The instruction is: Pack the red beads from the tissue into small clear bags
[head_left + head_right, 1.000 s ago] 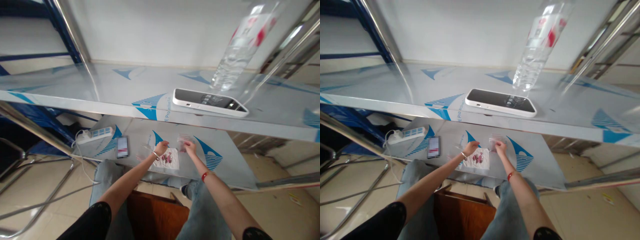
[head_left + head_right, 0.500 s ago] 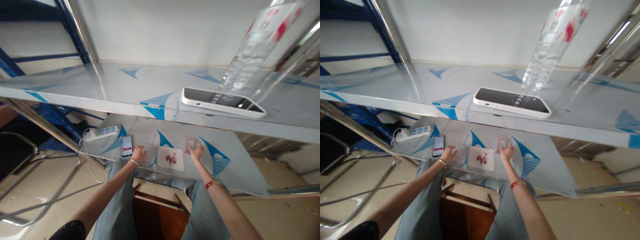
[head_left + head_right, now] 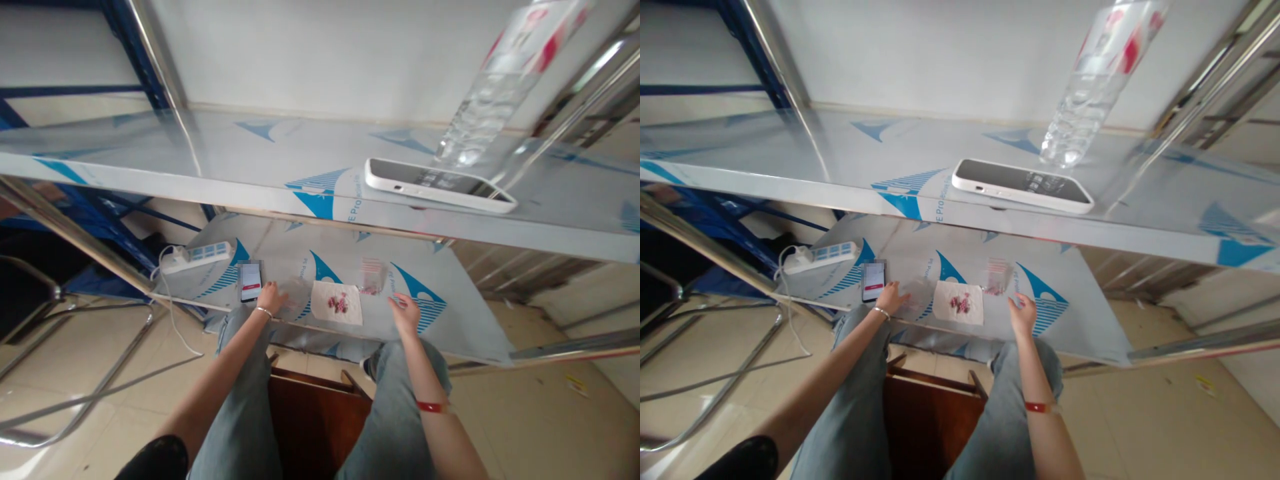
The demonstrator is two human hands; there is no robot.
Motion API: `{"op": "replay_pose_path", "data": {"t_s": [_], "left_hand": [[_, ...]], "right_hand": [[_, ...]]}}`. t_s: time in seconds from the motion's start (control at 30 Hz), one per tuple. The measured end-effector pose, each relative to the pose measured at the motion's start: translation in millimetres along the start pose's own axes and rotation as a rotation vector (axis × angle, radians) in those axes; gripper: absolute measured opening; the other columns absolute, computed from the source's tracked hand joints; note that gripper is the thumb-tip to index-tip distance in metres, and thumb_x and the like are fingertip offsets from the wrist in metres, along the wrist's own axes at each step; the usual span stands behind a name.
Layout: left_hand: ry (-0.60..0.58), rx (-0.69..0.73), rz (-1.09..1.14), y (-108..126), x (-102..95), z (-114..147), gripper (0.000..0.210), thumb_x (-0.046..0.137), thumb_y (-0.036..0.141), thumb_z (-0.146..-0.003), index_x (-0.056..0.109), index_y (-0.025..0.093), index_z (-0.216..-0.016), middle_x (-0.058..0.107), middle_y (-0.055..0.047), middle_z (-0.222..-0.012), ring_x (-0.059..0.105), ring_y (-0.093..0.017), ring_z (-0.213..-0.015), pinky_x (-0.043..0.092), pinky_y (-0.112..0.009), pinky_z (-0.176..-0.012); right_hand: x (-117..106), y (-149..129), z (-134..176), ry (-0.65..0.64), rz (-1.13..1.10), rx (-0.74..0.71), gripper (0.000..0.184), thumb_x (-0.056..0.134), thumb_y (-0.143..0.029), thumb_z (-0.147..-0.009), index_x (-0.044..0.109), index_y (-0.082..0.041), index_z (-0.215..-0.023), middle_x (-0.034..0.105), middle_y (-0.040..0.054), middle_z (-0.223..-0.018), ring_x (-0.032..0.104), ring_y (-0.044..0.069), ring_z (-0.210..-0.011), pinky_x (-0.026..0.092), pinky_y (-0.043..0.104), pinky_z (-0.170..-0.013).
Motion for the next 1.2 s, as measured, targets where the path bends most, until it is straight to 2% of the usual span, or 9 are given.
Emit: {"op": "replay_pose_path", "data": {"t_s": [0.1,0.2,0.37,0.5,0.63,0.77,0.9,1.03,1.2], "left_hand": [[-0.040,0.011,-0.041,0.9,6.5,0.5,0.039,0.053,0.042,-0.082,0.055,0.010,-0.104,0.060,-0.017,-0.106,0.057,-0.025,-0.102,0.041,-0.029,-0.084],[-0.042,0.016,-0.026,3.7,10.6,1.6,0.043,0.055,0.045,-0.081,0.054,0.008,-0.104,0.060,-0.019,-0.106,0.057,-0.027,-0.102,0.042,-0.030,-0.083],[-0.071,0.025,0.013,7.0,15.5,-0.6,0.034,0.063,0.032,-0.077,0.057,0.007,-0.099,0.063,-0.018,-0.101,0.060,-0.024,-0.096,0.042,-0.027,-0.079],[-0.022,0.000,0.044,3.0,8.1,-3.4,0.019,0.053,0.025,-0.083,0.061,0.010,-0.092,0.066,-0.015,-0.094,0.062,-0.021,-0.088,0.041,-0.024,-0.072],[0.035,-0.030,0.067,-4.2,-5.7,-1.7,0.025,0.042,0.023,-0.088,0.064,0.014,-0.085,0.068,-0.013,-0.085,0.064,-0.019,-0.080,0.039,-0.023,-0.066],[0.185,-0.043,0.228,-6.8,-23.0,6.6,0.027,0.041,0.027,-0.087,0.064,0.014,-0.081,0.068,-0.009,-0.076,0.061,-0.015,-0.068,0.037,-0.021,-0.060],[0.243,0.150,0.466,21.2,-24.6,25.9,0.029,0.043,0.031,-0.086,0.059,0.014,-0.069,0.058,-0.001,-0.056,0.050,-0.010,-0.051,0.031,-0.019,-0.050],[0.115,0.409,0.536,65.9,-8.5,52.2,0.028,0.043,0.031,-0.086,0.056,0.015,-0.067,0.049,0.004,-0.050,0.041,-0.007,-0.045,0.028,-0.019,-0.047],[0.130,0.446,0.607,84.2,0.0,69.7,0.028,0.046,0.031,-0.086,0.059,0.014,-0.069,0.054,0.002,-0.054,0.047,-0.008,-0.049,0.035,-0.018,-0.051]], "right_hand": [[0.8,2.6,6.9,-0.045,-0.073,0.059,0.026,0.061,-0.038,-0.064,0.064,-0.017,-0.079,0.066,0.0192,-0.091,0.060,0.028,-0.075,0.045,0.039,-0.073],[10.6,-11.6,16.6,-0.075,-0.074,0.015,0.027,0.058,-0.040,-0.065,0.064,-0.017,-0.077,0.067,0.0176,-0.086,0.060,0.026,-0.073,0.046,0.039,-0.072],[51.4,-59.7,51.1,-0.239,-0.023,-0.259,0.028,0.050,-0.041,-0.073,0.063,-0.016,-0.076,0.065,0.0111,-0.080,0.058,0.022,-0.071,0.046,0.036,-0.072],[79.7,-91.8,85.3,-0.364,0.004,-0.455,0.024,0.047,-0.033,-0.080,0.064,-0.017,-0.079,0.063,0.0091,-0.079,0.057,0.021,-0.076,0.045,0.034,-0.073],[84.5,-114.3,105.5,-0.333,0.063,-0.556,0.021,0.048,-0.030,-0.084,0.065,-0.018,-0.087,0.063,0.0090,-0.086,0.056,0.022,-0.087,0.044,0.035,-0.080],[80.1,-134.8,118.8,-0.275,0.092,-0.639,0.021,0.050,-0.031,-0.086,0.065,-0.021,-0.096,0.064,0.0077,-0.096,0.054,0.023,-0.098,0.041,0.038,-0.087],[84.3,-150.1,139.2,-0.312,0.035,-0.767,0.024,0.055,-0.033,-0.084,0.064,-0.019,-0.101,0.065,0.0079,-0.094,0.058,0.022,-0.092,0.043,0.037,-0.086],[99.9,-153.5,163.6,-0.455,0.011,-0.871,0.022,0.061,-0.035,-0.081,0.064,-0.017,-0.094,0.067,0.0062,-0.082,0.061,0.020,-0.079,0.046,0.035,-0.077],[108.8,-147.9,170.8,-0.504,0.020,-0.828,0.012,0.066,-0.027,-0.077,0.063,-0.018,-0.083,0.067,0.0047,-0.077,0.062,0.020,-0.074,0.047,0.033,-0.072]]}}
Point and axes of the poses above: each hand's wrist, its own z-axis away from the middle knuckle, its own x-axis out of the palm, y = z × x, the point moved 7 cm from there along -z, towards the middle knuckle
